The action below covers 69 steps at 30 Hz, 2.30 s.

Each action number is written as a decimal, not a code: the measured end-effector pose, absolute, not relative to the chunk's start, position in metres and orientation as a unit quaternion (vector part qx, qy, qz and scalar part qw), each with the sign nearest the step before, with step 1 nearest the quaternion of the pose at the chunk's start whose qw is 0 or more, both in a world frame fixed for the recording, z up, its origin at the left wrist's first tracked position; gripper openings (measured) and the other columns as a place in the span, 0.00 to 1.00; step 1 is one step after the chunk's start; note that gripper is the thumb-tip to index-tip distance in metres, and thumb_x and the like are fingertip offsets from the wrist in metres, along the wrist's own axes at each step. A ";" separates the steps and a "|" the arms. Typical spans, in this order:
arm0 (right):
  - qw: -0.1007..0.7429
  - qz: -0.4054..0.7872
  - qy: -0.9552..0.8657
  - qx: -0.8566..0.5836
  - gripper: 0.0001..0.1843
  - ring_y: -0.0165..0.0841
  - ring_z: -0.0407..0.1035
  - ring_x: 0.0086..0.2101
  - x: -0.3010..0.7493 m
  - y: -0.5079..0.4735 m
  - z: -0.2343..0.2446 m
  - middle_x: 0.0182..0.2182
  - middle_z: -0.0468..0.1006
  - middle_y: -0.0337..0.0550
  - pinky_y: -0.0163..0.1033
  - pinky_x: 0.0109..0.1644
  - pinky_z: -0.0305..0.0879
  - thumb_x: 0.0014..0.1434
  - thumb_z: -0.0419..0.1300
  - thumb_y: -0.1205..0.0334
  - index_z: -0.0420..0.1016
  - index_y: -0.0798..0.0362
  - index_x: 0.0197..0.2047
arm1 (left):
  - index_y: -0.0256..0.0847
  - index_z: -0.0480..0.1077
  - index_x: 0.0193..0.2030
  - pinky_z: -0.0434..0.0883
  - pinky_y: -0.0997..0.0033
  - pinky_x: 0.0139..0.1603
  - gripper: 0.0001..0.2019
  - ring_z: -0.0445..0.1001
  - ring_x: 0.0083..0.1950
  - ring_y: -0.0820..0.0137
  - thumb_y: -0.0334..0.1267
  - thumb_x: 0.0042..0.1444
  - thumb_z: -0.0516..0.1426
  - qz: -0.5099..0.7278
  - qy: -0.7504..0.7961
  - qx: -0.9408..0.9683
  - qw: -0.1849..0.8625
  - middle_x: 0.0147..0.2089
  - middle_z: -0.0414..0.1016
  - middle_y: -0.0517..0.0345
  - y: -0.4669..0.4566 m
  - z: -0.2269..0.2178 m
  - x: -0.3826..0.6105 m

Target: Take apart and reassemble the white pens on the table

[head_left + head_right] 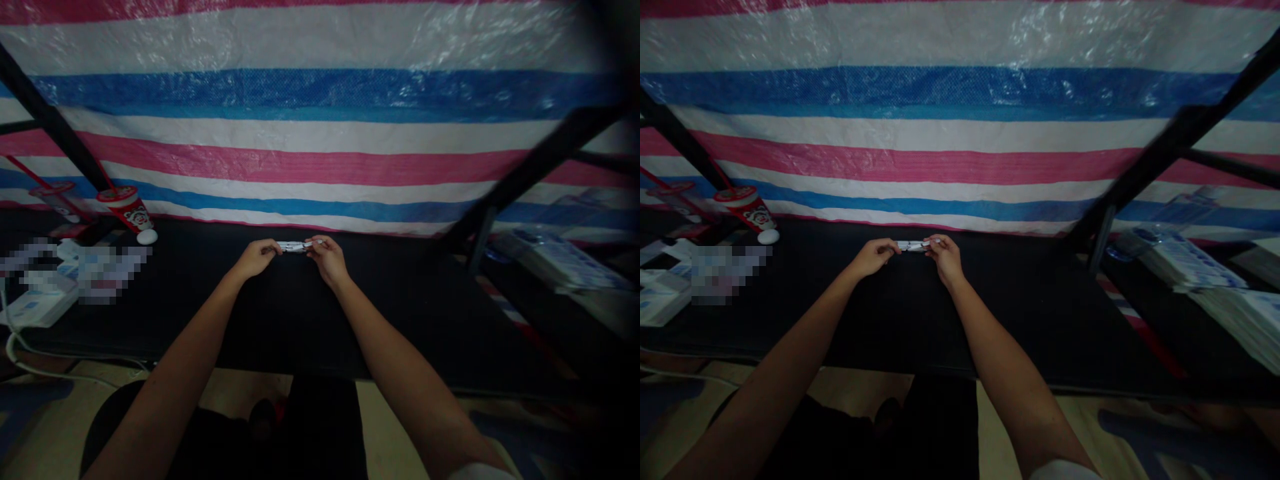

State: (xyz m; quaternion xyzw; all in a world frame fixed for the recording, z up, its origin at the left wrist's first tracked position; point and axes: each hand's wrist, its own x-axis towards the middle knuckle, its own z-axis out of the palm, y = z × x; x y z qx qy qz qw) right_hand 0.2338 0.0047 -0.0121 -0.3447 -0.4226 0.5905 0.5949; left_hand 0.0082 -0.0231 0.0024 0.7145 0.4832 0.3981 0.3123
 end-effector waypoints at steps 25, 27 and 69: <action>0.550 0.508 -0.529 -0.399 0.16 0.35 0.74 0.34 0.228 0.002 -0.014 0.34 0.81 0.41 0.38 0.33 0.70 0.47 0.69 0.51 0.75 0.50 0.36 | 0.47 0.80 0.44 0.70 0.61 0.50 0.09 0.76 0.48 0.59 0.41 0.58 0.62 0.257 0.568 0.773 0.116 0.49 0.79 0.52 -0.035 0.005 0.021; 0.548 0.515 -0.531 -0.392 0.16 0.35 0.74 0.34 0.227 0.001 -0.013 0.34 0.81 0.41 0.38 0.33 0.70 0.47 0.69 0.51 0.75 0.50 0.36 | 0.47 0.80 0.44 0.70 0.62 0.50 0.09 0.75 0.48 0.59 0.42 0.58 0.62 0.259 0.570 0.772 0.115 0.49 0.79 0.52 -0.035 0.005 0.022; 0.556 0.482 -0.520 -0.434 0.15 0.34 0.69 0.26 0.228 0.005 -0.013 0.25 0.77 0.40 0.40 0.29 0.68 0.44 0.70 0.51 0.75 0.50 0.31 | 0.47 0.80 0.44 0.69 0.61 0.51 0.10 0.74 0.50 0.59 0.42 0.60 0.60 0.245 0.566 0.780 0.102 0.52 0.77 0.52 -0.038 0.006 0.026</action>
